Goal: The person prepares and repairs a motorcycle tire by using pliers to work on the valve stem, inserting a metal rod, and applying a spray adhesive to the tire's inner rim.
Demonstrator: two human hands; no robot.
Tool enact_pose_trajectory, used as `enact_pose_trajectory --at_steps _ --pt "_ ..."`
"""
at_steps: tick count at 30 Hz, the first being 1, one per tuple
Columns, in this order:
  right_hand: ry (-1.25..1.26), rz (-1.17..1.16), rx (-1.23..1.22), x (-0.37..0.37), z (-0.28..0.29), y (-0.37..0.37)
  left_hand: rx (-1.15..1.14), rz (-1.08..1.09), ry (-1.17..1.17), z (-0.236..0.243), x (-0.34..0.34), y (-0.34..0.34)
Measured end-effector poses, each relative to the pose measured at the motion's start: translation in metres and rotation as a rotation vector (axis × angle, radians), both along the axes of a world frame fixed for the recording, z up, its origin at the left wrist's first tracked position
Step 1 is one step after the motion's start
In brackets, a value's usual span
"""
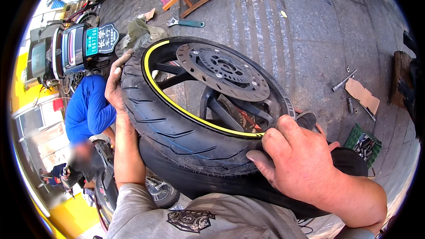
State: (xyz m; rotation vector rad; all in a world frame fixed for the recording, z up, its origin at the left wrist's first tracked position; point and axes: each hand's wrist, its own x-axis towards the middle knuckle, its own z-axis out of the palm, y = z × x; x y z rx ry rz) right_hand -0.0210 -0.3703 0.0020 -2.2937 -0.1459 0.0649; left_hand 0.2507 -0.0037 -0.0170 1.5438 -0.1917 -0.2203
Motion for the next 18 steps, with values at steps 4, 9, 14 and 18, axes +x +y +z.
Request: enact_pose_trajectory --at_steps 4,9,14,18 --pt "-0.056 0.041 -0.06 0.003 -0.004 -0.008 -0.014 0.017 0.043 0.005 -0.005 -0.011" --pt "0.006 0.046 -0.062 0.003 -0.003 -0.007 0.051 -0.042 -0.041 0.005 -0.003 -0.011" --pt "-0.017 0.007 -0.134 0.006 -0.004 0.001 0.418 -0.303 -0.482 0.023 0.004 -0.024" --pt "-0.014 -0.11 -0.067 0.013 -0.004 0.002 0.351 -0.347 -0.464 0.024 0.012 -0.036"
